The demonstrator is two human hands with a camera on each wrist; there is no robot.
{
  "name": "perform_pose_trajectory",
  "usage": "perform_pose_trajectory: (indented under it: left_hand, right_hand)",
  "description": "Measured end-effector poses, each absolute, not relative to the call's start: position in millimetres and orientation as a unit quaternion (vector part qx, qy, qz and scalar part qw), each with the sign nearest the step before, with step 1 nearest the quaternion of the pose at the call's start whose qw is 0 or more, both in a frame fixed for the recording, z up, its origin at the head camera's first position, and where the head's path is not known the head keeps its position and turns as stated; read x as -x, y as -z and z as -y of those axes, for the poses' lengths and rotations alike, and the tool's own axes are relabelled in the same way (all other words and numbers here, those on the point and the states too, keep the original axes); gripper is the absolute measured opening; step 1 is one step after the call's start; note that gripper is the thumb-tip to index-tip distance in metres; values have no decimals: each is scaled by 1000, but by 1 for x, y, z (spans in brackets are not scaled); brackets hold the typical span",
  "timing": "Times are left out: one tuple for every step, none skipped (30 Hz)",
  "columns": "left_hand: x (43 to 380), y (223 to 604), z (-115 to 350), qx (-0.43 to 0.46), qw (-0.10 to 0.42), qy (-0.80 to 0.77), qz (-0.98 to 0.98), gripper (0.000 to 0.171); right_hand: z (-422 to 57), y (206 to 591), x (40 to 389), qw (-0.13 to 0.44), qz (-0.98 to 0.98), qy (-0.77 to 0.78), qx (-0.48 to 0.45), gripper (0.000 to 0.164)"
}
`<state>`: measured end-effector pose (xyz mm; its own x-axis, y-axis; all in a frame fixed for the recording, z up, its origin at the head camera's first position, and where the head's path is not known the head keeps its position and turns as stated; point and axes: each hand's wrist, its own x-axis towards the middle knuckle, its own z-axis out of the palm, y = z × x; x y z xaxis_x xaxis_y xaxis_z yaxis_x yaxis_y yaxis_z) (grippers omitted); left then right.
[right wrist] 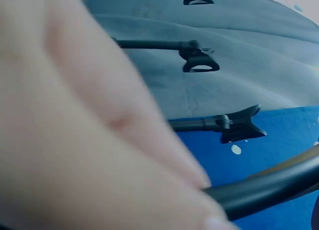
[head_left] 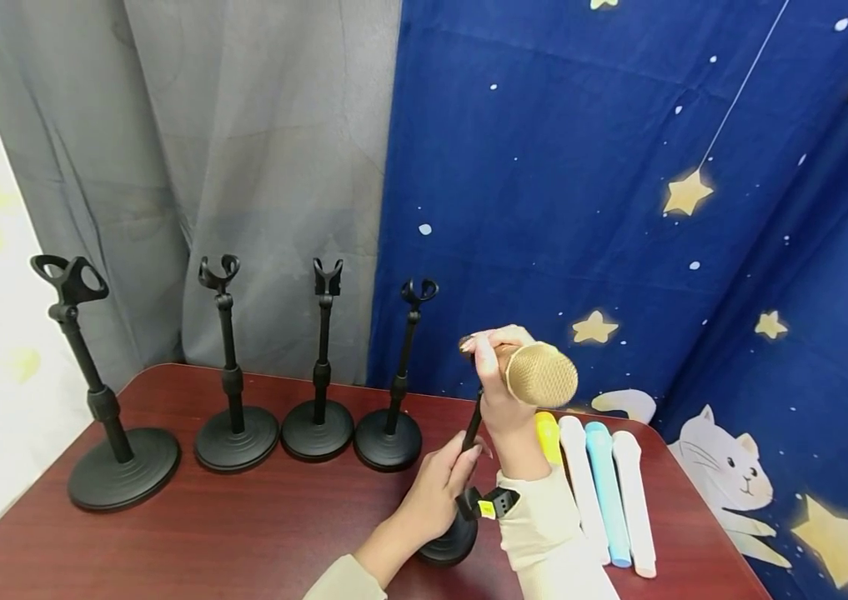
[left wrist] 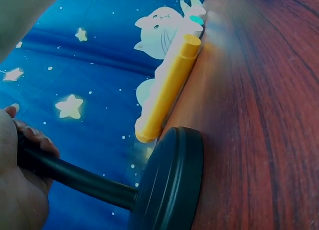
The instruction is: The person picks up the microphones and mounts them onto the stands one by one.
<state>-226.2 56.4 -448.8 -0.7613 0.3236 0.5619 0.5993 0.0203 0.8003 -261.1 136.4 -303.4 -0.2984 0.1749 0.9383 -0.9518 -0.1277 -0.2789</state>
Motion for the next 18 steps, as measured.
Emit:
perform_pose_trajectory:
  left_hand:
    - [226,449,-56,326,109,621,704,22]
    - [225,448,-56,325,109,623,703,21]
    - [225,448,-56,324,108,624,703,20]
    - [225,448,-56,322,108,625,703,20]
    - [225,448,-56,321,107,626,703,19]
    - [225,448,-57,320,108,626,703,20]
    - [225,448,-57,319,106,626,704,20]
    - [225,448,-56,319,104,625,705,20]
    - [225,449,-57,320,103,625,705,21]
    - [225,449,-57,322,103,624,705,22]
    - [225,449,-57,325,102,624,703,22]
    - [225,450,-57,328,100,623,703,23]
    - [226,450,-57,331,100,623,702,23]
    - [226,450,-57,333,102,621,702,24]
    - [227,450,-57,336,106,620,701,24]
    - [227,450,-57,336,106,620,701,24]
    - [228,451,-58,337,108,618,702,23]
    - [228,451,-58,338,110,616,703,23]
  right_hand:
    - [-136,305,261,444,497,-633,-394,22]
    - [-137,307,261,446,505,-628,-390,20]
    - [-137,308,261,443,510,-627,-389,18]
    - [-137,309,261,437,513,-630,-387,17]
    - [-137,310,262,431,518,-630,-386,16]
    - [-138,309,262,425,527,-630,-381,18]
    - [-138,309,261,420,539,-628,-372,20]
    - [-139,307,261,415,550,-628,-362,22]
    - [-139,306,261,414,562,-625,-351,23]
    - [-140,305,260,414,574,-620,-340,24]
    - [-141,303,260,415,584,-615,-329,24]
    - [-141,301,259,412,600,-612,-310,24]
    - [-142,299,259,407,612,-612,-290,24]
    - [-142,298,258,403,624,-613,-271,24]
    - [-142,296,257,397,636,-613,-251,24]
    - [-142,294,256,389,648,-613,-231,25]
    - [-141,293,255,379,661,-614,-208,25]
    - [-141,292,254,368,673,-615,-184,27]
